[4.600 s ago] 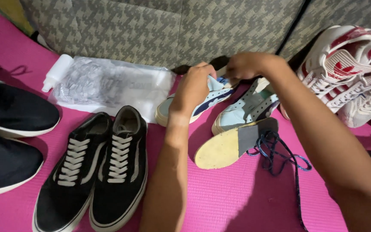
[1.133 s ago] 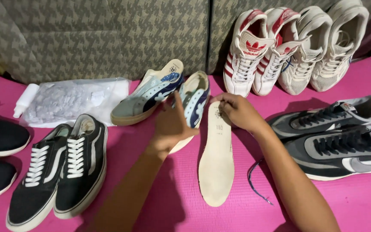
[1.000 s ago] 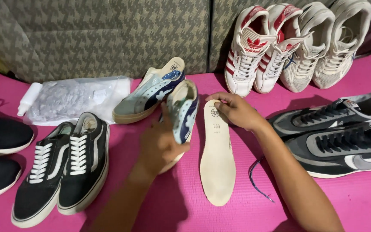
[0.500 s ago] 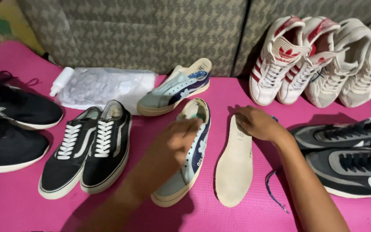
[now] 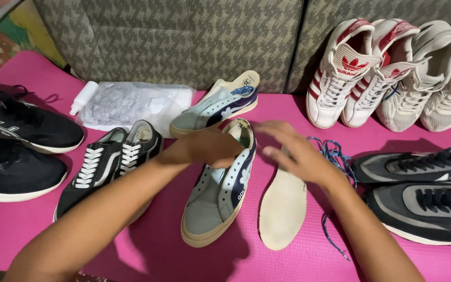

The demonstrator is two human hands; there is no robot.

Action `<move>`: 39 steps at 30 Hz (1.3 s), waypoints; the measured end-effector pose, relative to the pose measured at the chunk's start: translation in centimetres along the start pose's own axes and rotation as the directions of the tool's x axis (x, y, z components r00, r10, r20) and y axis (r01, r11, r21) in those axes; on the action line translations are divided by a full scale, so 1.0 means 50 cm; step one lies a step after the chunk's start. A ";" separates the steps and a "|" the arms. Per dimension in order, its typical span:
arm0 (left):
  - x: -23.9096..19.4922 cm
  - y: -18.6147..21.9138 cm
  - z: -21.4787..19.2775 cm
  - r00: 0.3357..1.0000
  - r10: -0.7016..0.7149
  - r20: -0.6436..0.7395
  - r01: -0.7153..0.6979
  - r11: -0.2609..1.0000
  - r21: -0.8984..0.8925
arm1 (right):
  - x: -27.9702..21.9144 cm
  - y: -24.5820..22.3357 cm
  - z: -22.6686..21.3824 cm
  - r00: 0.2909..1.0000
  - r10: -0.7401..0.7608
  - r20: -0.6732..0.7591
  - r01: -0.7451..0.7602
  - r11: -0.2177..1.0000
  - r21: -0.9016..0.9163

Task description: The person removes a blue shoelace from a light blue sneaker and places it on the floor. They then insert a beige insole into the shoe. Finally, they thread the blue shoelace through the eyelets of the sneaker.

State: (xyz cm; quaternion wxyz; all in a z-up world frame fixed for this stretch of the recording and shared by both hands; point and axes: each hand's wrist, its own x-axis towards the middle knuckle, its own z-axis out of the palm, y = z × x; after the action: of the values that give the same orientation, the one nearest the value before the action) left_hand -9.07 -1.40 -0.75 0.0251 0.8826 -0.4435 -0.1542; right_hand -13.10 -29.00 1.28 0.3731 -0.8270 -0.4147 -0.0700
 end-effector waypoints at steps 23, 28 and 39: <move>-0.191 0.165 -0.125 0.981 -0.045 0.189 0.079 0.981 -0.177 | 0.002 -0.073 -0.012 0.957 -0.071 0.282 0.088 0.995 -0.048; -0.210 0.238 -0.053 0.968 -0.046 -0.247 0.099 0.973 0.207 | 0.003 -0.080 -0.023 0.957 -0.058 0.285 0.049 0.998 0.039; -0.244 0.317 0.084 0.713 -0.179 -0.678 0.170 0.982 -0.081 | -0.016 -0.103 -0.083 0.960 0.109 0.258 -0.138 0.986 0.098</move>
State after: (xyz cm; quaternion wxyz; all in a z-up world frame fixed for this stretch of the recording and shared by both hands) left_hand -29.41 -0.97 1.19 0.1772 0.9150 -0.3171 0.1757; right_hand -16.59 -30.37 6.78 0.3680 -0.8306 -0.4096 0.0827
